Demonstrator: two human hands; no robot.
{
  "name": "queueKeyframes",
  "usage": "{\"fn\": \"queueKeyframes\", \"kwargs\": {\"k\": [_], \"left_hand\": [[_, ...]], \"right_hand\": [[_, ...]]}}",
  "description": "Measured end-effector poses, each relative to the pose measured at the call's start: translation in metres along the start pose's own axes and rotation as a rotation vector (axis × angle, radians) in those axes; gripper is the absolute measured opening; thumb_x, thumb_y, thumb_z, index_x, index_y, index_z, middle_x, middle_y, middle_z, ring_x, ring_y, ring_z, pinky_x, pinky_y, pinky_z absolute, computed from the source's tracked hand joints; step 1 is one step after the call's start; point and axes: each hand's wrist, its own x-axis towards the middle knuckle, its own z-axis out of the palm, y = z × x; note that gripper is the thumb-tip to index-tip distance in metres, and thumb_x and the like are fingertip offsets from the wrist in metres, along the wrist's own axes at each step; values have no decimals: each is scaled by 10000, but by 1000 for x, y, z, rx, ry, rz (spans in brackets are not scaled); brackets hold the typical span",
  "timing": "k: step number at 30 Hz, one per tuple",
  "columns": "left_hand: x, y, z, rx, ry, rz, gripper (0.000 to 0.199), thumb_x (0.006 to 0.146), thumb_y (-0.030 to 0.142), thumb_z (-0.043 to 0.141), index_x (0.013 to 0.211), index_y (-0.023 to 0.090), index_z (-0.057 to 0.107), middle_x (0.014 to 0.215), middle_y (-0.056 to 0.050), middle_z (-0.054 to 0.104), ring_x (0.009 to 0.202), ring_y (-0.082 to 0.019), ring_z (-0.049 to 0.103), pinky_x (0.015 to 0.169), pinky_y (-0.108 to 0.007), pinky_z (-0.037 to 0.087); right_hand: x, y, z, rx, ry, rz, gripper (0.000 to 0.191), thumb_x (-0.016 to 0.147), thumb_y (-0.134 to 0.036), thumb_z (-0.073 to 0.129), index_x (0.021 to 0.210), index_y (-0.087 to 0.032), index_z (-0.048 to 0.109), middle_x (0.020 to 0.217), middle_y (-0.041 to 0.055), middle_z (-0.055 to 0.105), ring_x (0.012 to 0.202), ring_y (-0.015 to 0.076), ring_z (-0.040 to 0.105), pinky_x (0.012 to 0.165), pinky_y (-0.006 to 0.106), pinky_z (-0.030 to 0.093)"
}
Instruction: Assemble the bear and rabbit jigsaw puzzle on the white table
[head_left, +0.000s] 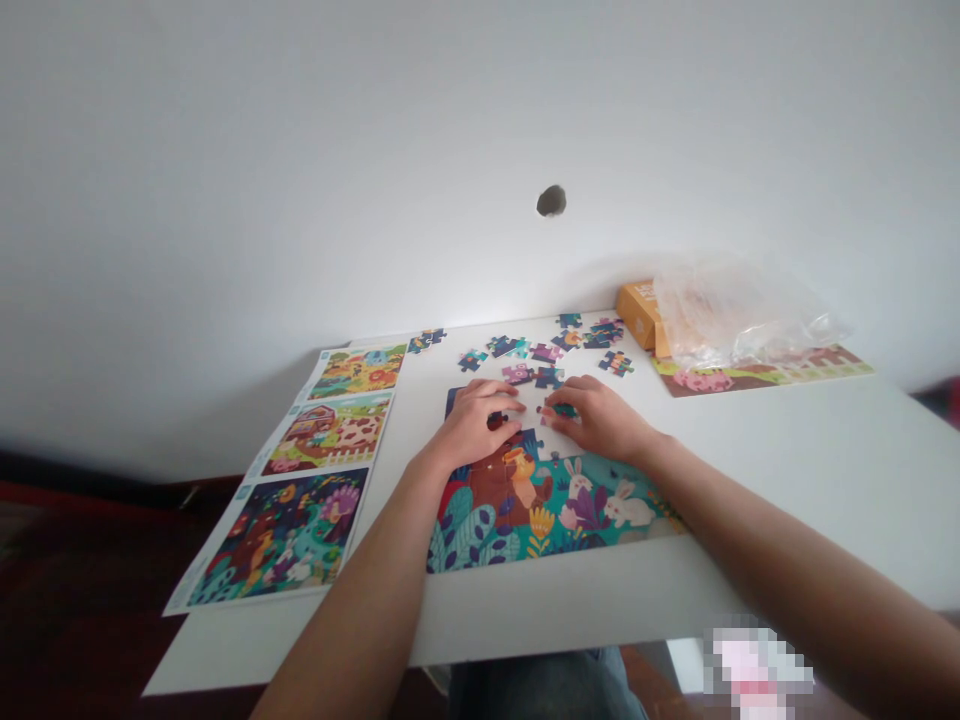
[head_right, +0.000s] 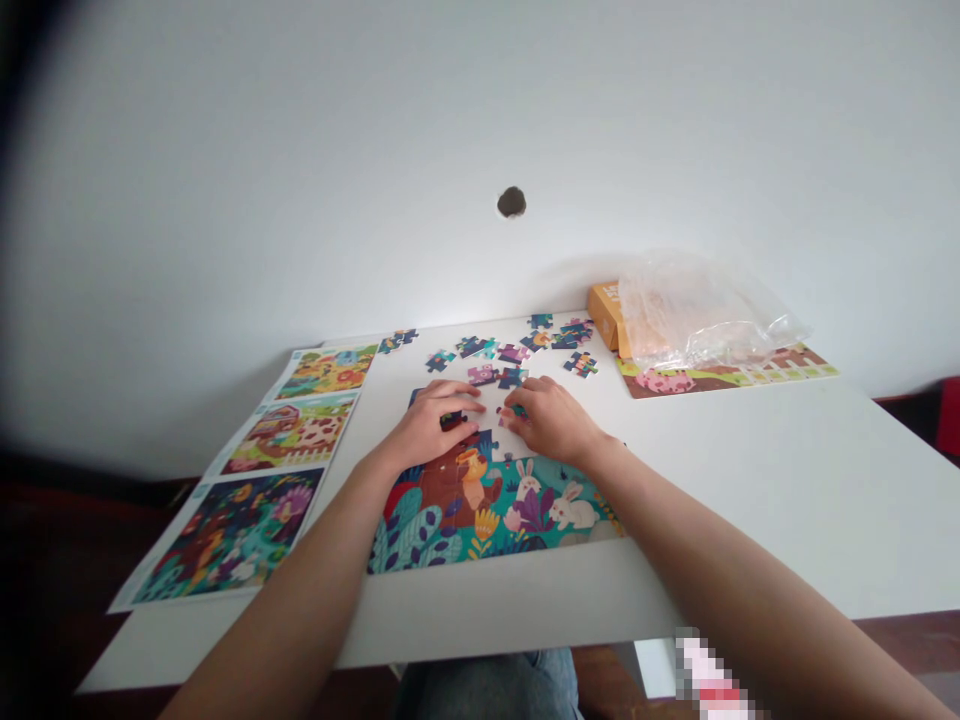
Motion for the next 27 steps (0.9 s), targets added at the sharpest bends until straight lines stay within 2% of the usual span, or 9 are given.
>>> {"fn": "queueKeyframes", "kwargs": {"k": [4, 7, 15, 20, 23, 27], "left_hand": [[-1, -1, 0, 0, -16, -4, 173, 821, 280, 709, 985, 284, 763, 1223, -39, 667, 1169, -271, 573, 1053, -478, 428], [-1, -1, 0, 0, -19, -9, 173, 825, 283, 705, 987, 283, 762, 1228, -39, 664, 1169, -275, 571, 1055, -485, 421], [0, -2, 1, -4, -17, 0, 178, 821, 301, 712, 991, 286, 762, 1228, -43, 660, 1189, -284, 560, 1048, -491, 422], [0, -3, 1, -3, -18, 3, 173, 817, 298, 715, 982, 282, 762, 1229, -42, 660, 1180, -277, 566, 1054, -483, 422], [0, -3, 1, -1, -19, 3, 171, 820, 295, 711, 982, 281, 763, 1233, -40, 659, 1175, -273, 568, 1055, -478, 423], [-1, -3, 1, 0, -14, 0, 160, 823, 289, 709, 973, 286, 764, 1214, -36, 665, 1157, -263, 576, 1055, -473, 423]], "right_hand": [[3, 8, -8, 169, -62, -212, 203, 932, -312, 589, 1034, -183, 707, 987, 86, 704, 952, 200, 624, 902, 340, 464], [4, 10, -15, 223, -117, -262, 184, 918, -281, 592, 1021, -186, 712, 984, 78, 710, 951, 195, 630, 914, 348, 465], [3, 8, -22, 237, -216, -238, 187, 870, -271, 620, 1007, -199, 725, 996, 70, 707, 936, 199, 636, 886, 343, 482], [2, 7, -20, 181, -227, -239, 183, 880, -284, 616, 993, -198, 731, 953, 66, 687, 906, 195, 620, 873, 329, 468], [3, 10, -16, 137, -197, -222, 179, 883, -276, 615, 992, -205, 736, 951, 64, 676, 920, 196, 606, 880, 327, 452], [5, 20, -7, 60, -81, -115, 172, 901, -277, 599, 966, -216, 746, 972, 70, 673, 954, 204, 592, 909, 336, 430]]}}
